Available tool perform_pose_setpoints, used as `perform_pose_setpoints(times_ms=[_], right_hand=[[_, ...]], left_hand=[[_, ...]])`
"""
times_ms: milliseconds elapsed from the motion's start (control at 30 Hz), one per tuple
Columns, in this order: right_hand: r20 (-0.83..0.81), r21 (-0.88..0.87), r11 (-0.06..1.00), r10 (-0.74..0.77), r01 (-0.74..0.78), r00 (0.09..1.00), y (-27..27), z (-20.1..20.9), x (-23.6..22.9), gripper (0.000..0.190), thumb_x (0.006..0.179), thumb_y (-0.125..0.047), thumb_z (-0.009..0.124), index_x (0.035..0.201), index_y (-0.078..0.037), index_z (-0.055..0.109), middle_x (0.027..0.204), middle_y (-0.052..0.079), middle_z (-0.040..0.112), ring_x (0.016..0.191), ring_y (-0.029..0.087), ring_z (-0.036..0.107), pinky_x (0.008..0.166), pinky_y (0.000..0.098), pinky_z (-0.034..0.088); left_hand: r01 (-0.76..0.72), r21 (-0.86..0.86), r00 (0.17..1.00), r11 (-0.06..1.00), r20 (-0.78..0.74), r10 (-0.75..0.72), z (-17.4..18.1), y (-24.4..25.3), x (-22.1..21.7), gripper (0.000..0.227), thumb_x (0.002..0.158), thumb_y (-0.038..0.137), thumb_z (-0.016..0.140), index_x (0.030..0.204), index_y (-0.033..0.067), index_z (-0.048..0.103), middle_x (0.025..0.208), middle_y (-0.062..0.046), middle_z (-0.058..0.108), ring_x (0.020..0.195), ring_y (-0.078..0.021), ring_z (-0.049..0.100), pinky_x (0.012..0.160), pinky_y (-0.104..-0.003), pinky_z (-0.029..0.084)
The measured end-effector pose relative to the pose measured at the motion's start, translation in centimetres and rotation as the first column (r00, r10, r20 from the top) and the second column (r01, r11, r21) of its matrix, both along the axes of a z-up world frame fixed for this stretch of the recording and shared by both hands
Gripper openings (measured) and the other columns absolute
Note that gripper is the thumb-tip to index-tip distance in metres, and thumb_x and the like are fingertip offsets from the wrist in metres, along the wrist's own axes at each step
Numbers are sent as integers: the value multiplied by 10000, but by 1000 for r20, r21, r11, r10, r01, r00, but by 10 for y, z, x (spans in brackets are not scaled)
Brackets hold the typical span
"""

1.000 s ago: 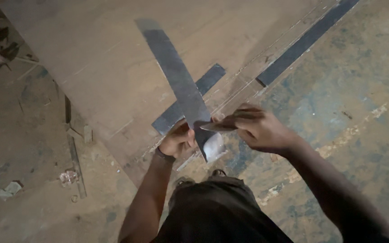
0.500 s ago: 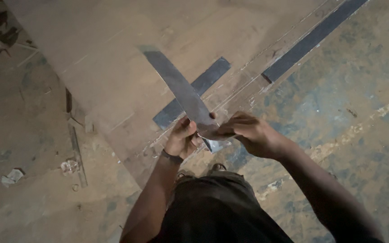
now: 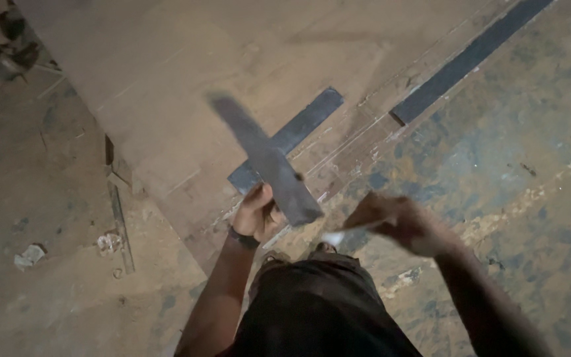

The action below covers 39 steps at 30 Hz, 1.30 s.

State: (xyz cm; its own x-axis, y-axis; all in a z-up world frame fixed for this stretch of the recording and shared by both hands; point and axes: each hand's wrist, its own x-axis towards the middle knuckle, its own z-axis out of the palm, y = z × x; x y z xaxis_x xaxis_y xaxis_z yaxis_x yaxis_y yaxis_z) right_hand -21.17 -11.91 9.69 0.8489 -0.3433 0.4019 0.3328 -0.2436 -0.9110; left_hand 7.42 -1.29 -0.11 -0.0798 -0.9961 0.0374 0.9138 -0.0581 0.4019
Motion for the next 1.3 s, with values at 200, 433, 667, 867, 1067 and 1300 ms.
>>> perform_pose_setpoints(times_ms=[200,433,667,867,1067,1300], right_hand=[[-163,-395,759,-612,518,774,-49,-14,27,219,979,-18,624,1150,-108,728,1190,79,731,1078,180,715,884,312,632],[156,-849,363,-522,385,838,-47,-33,90,410,884,74,633,1228,-103,765,1190,46,720,1038,223,621,897,385,580],[34,-804,518,-448,290,893,-26,-52,64,356,788,91,696,1134,11,730,1154,118,655,1113,287,606,889,376,599],[83,-851,461,-353,250,932,-35,-22,39,355,808,113,633,1114,-33,740,1138,112,679,1091,254,635,885,318,623],[-39,-684,694,-343,225,939,-17,22,27,489,865,139,545,1228,-111,756,1179,58,755,972,163,650,782,264,571],[-81,-685,719,-239,120,967,26,7,49,352,846,79,694,1170,-56,686,1234,129,742,1071,240,688,875,320,597]], left_hand=[[352,-48,932,935,-79,-355,17,22,-15,790,939,244,806,1528,-56,373,1443,-280,555,1238,-315,663,1043,-437,587],[411,-141,888,901,-163,-430,36,32,-24,809,985,248,761,1576,-33,286,1465,-319,539,1267,-405,640,1060,-533,561],[383,-109,889,917,-226,-398,18,39,-18,787,970,206,724,1563,-48,273,1458,-325,537,1277,-363,648,1061,-495,551],[375,-171,847,911,-336,-412,3,32,-12,675,1009,93,720,1534,-134,362,1437,-313,573,928,-179,719,796,-315,626],[77,-21,991,997,115,-74,21,30,19,739,957,107,741,1577,42,344,1440,-291,570,1178,-260,687,843,-275,594],[20,-59,978,998,210,-7,31,25,23,726,1017,130,730,1630,67,346,1444,-231,602,844,-61,637,648,-170,515]])
